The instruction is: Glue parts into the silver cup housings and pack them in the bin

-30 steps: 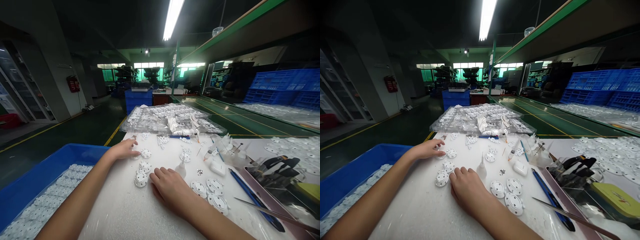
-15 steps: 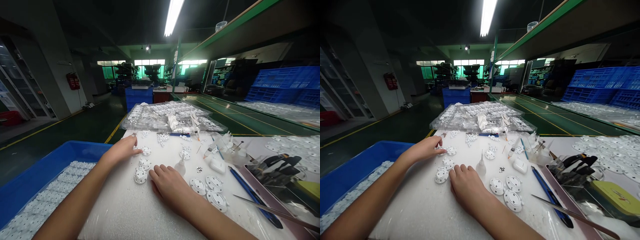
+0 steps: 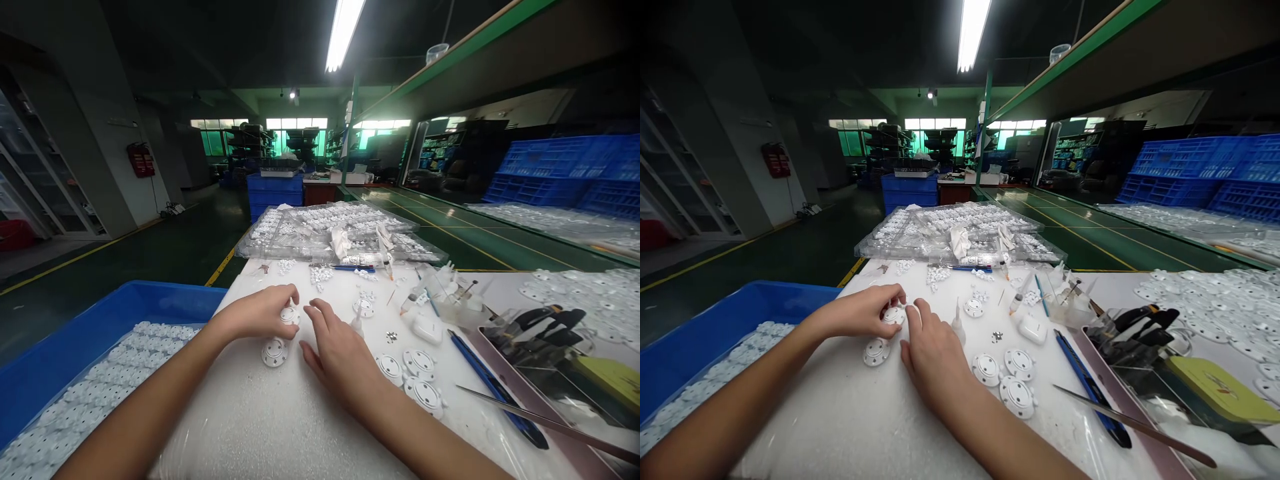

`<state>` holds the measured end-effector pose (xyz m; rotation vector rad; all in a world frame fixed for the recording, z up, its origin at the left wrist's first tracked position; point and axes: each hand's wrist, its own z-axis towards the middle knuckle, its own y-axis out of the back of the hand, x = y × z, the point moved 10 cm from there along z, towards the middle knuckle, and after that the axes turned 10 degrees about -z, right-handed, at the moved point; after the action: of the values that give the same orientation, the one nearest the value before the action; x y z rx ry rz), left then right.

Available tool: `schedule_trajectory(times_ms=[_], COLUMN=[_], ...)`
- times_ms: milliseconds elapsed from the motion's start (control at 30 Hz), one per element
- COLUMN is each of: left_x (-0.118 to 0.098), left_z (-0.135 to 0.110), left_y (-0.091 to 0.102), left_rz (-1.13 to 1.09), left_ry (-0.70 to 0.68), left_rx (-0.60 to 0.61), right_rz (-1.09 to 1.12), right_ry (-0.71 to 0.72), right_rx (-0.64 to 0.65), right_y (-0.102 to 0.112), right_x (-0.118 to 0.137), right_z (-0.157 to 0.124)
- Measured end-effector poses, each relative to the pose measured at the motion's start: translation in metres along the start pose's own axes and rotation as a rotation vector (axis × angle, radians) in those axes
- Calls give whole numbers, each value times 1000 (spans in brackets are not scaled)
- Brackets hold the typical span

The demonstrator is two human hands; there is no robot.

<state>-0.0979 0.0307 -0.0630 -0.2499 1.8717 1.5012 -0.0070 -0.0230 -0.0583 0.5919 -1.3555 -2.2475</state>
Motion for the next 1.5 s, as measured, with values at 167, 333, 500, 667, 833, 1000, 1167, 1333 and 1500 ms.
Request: schedule_trajectory(times_ms=[167, 333, 500, 667, 833, 1000, 1167, 1333, 1500], left_x=[-30, -30, 7, 69, 94, 97, 99, 98, 60], left_z=[-8, -6, 20, 53, 84, 95, 95, 87, 69], left_y=[-20, -24, 26, 54, 53, 47, 41, 41, 49], left_rz=[-324, -475, -434, -124, -28, -15, -90, -233, -497], left_ry=[-110, -138, -120, 122, 301, 407, 420, 400, 197], left_rx=[216, 292, -138, -518, -558, -481, -425, -444, -454], right_rz=[20, 142, 271, 194, 104, 73, 71, 137, 635], right_ry=[94, 119, 2, 37, 89, 89, 96, 67, -111], right_rx=[-160, -65, 71, 60, 34, 5, 12, 54, -14], right_y=[14, 8, 3, 9, 14, 17, 17, 14, 18], right_x=[9, 11, -2, 0, 6, 6, 8, 3, -20], right_z=[-3, -5, -3, -6, -9, -9, -10, -8, -7])
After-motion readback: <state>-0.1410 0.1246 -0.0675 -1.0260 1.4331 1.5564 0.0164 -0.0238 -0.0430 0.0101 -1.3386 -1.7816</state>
